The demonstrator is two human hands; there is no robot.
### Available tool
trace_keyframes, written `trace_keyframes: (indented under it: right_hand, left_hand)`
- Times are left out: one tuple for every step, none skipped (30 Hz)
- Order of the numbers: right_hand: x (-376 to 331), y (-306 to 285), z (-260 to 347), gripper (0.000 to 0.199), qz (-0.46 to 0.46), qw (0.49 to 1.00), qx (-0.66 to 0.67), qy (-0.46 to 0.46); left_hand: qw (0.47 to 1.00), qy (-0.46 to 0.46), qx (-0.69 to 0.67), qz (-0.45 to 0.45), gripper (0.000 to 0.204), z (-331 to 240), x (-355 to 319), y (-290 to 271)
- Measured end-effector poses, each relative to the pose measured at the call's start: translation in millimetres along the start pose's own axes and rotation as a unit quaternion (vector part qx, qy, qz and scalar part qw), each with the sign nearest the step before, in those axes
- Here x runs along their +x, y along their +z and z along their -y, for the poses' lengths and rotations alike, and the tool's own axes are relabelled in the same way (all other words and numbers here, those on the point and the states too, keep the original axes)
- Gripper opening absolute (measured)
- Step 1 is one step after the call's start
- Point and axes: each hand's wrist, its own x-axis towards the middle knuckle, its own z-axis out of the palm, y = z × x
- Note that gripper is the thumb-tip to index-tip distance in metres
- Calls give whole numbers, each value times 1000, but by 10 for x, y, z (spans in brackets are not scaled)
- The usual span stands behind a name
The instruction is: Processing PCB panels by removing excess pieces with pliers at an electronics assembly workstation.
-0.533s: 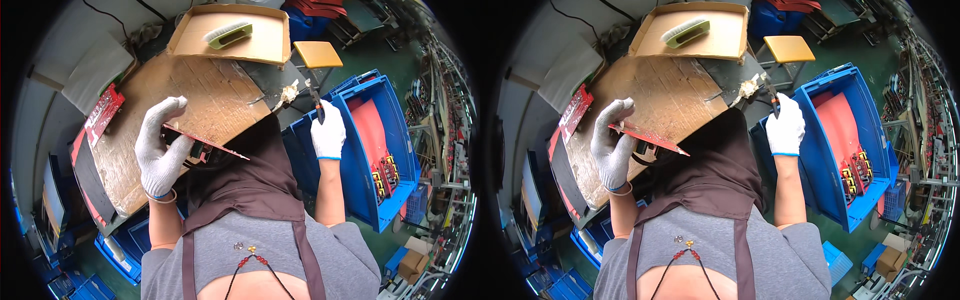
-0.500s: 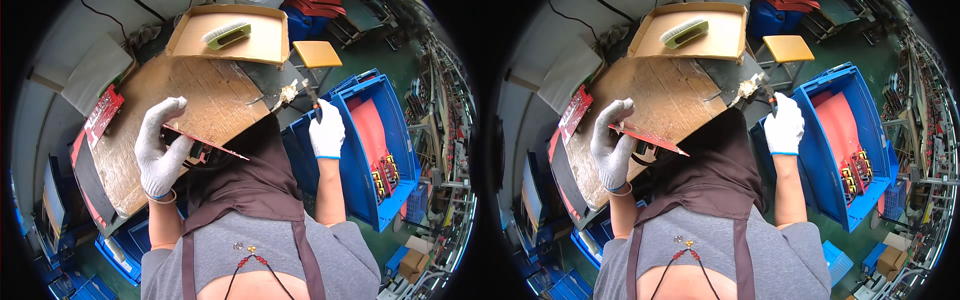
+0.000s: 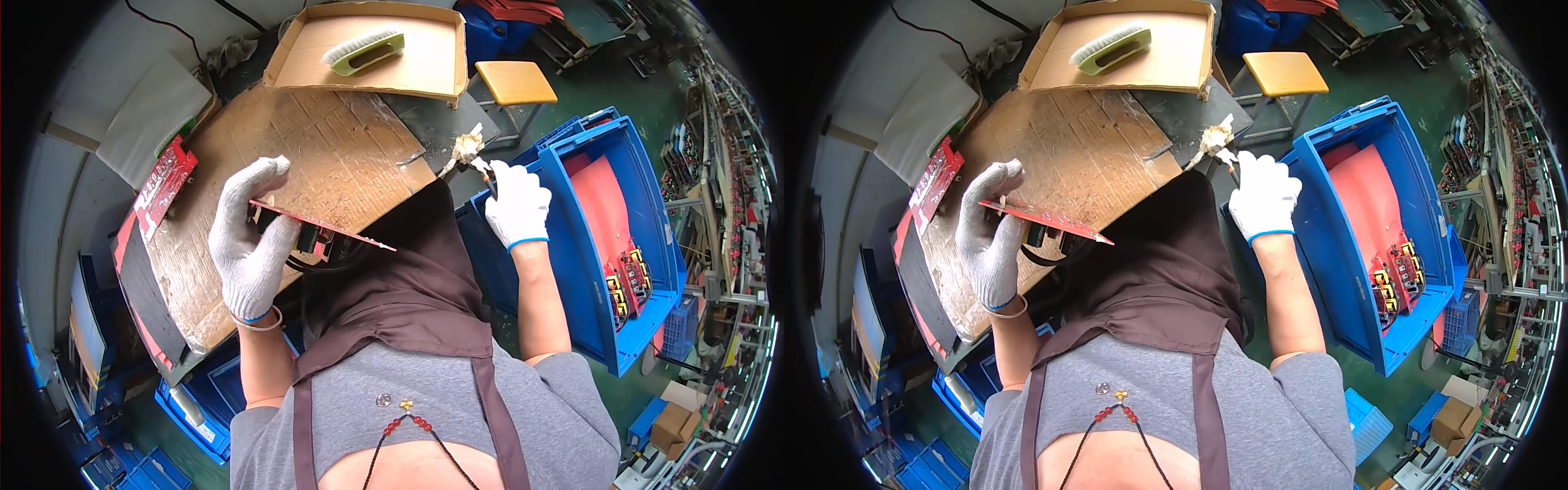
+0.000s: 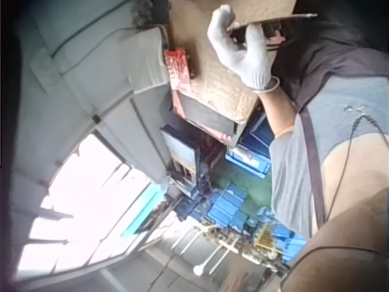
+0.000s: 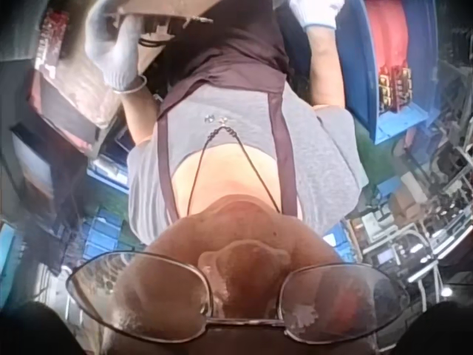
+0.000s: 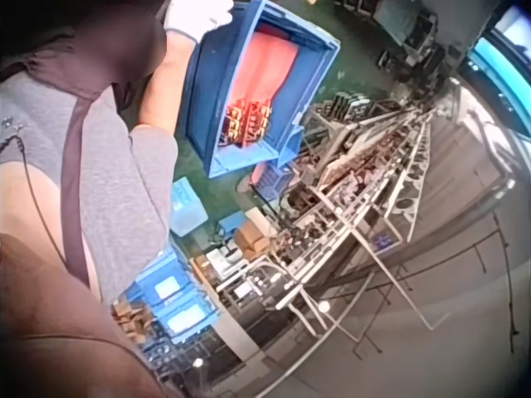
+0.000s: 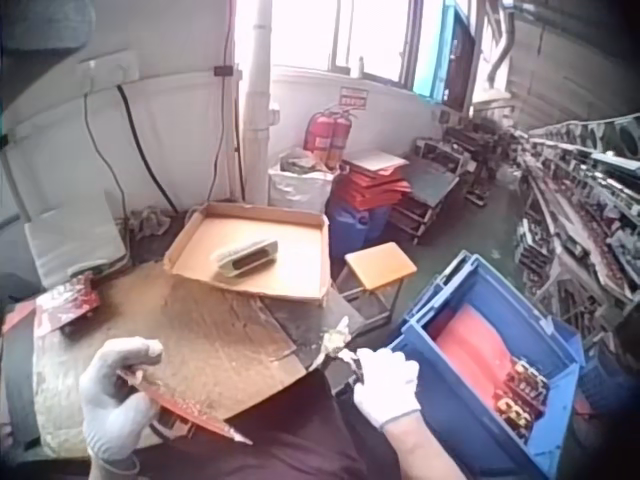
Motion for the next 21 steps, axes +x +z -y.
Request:
trace_keyframes:
  right_hand:
    - [46, -19, -2, 53, 33, 999, 4, 20]
    - [89, -23, -17, 53, 33, 999, 3, 21]
    - [130, -23, -42, 51, 62, 997, 9, 36]
    - [165, -27, -69, 49, 90, 994, 14, 52]
    - [204, -49, -81, 46, 103, 994, 13, 45]
    - [226, -86, -81, 46, 103, 994, 13, 44]
    - [248, -136, -80, 47, 103, 994, -3, 33]
    - [264, -182, -78, 47, 104, 994, -18, 22]
    - [309, -216, -83, 48, 122, 992, -19, 22]
    - [339, -253, -88, 48, 122, 992, -19, 20]
    - [362, -295, -103, 50, 138, 990, -14, 9]
    - [377, -315, -122, 51, 154, 988, -8, -2]
    - [381, -308, -157, 56, 167, 986, -5, -9]
    - [371, -312, -142, 56, 167, 986, -5, -10]
    - [334, -322, -112, 58, 162, 987, -11, -14]
    - [295, -333, -74, 61, 157, 987, -17, -17]
    - [266, -373, -8, 64, 168, 986, -21, -9]
    - [196, -311, 10, 66, 134, 990, -27, -16]
    - [146, -280, 42, 66, 110, 994, -20, -14]
    - [97, -265, 73, 66, 86, 996, -16, -9]
    - [66, -247, 118, 66, 77, 997, -25, -5]
  left_hand:
    - [1000, -1, 0, -1, 57, -3, -2, 6]
    - [1000, 2, -7, 4, 57, -4, 6, 17]
    - [1000, 4, -14, 9, 58, -6, 12, 25]
    - [1000, 4, -16, 9, 58, -11, 15, 31]
    - [1000, 2, -10, 9, 58, -20, 10, 29]
    - [1000, -1, -4, 10, 58, -25, 6, 26]
    - [1000, -1, -4, 8, 58, -25, 5, 25]
    - [1000, -3, -7, 3, 58, -24, -1, 22]
    - [1000, -4, -11, -2, 58, -22, -8, 18]
    - [1000, -5, -10, -3, 58, -12, -17, 7]
    - [1000, 4, 0, 4, 54, 9, -15, -3]
    - [1000, 14, 10, 11, 50, 21, -14, -7]
    - [1000, 14, 8, 12, 50, 16, -15, 1]
    - [1000, 2, -5, 4, 53, 3, -13, 6]
    - [1000, -10, -19, -3, 56, -3, -11, 9]
    - [1000, -10, -19, -4, 56, 8, -10, 6]
    - [1000, 2, -5, -2, 53, 23, -23, 0]
    - [1000, 14, 10, 0, 50, 32, -32, -3]
    - [1000, 13, 11, -2, 50, 31, -35, -4]
    - [1000, 8, 8, -4, 50, 32, -25, 4]
    - [1000, 2, 5, -7, 50, 34, -17, 12]
